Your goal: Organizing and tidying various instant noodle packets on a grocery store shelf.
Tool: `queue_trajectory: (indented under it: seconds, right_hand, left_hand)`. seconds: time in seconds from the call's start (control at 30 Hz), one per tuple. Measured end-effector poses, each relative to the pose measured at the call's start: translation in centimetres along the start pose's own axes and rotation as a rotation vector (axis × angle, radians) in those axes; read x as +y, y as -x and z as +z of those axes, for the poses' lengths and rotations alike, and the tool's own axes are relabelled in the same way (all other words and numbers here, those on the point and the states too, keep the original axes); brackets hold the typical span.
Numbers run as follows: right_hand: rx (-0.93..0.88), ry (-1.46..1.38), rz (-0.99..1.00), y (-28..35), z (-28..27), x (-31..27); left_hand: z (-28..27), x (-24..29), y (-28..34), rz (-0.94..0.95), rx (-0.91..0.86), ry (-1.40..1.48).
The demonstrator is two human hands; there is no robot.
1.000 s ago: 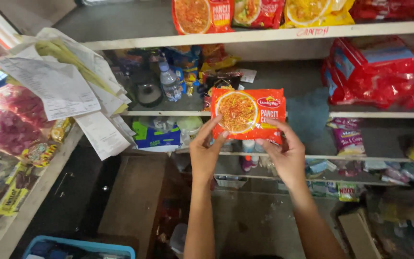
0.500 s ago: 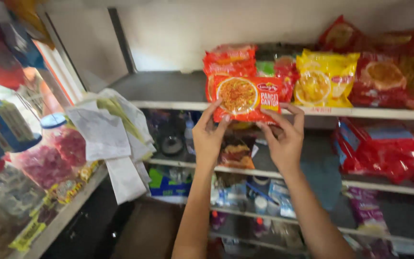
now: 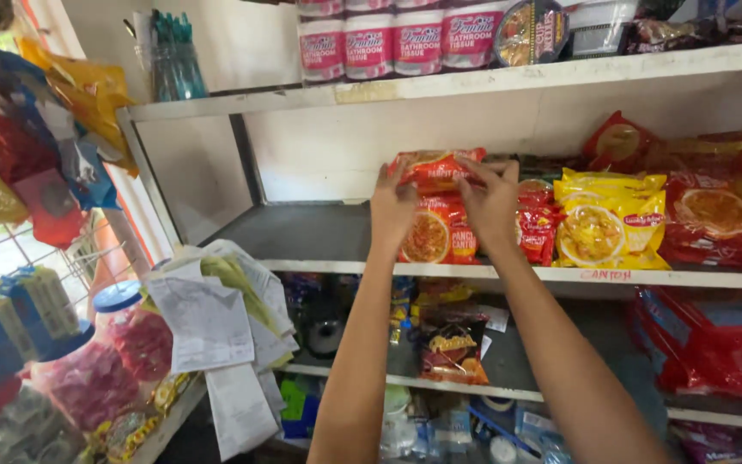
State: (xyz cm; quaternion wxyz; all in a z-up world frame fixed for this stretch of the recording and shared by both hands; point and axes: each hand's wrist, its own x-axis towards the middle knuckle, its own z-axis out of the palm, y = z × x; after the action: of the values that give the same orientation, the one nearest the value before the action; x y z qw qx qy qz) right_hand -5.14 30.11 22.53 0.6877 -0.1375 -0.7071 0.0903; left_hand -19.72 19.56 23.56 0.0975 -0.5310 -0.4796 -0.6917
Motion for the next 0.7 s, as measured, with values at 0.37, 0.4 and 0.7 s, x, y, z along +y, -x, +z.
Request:
queue_trajectory:
  seconds: [0.37,0.4,0.7]
  right_hand:
    - [-0.029,-0.006,0.007,0.0,1.0,-0.3]
    - [-0.002,0.059,-0.135,0.0,0.3,-1.1]
    - [-0.308,0.355,-0.243,2.1,-1.0,-2.7]
  left_hand:
    - [3.2,-1.6,2.8,0.333,-0.115,-0.841]
    - [3.4,-1.8,2.7,0.383,-0.086,-0.865]
    - [3.8,0.9,2.4,0.274,-0.17,-0.869]
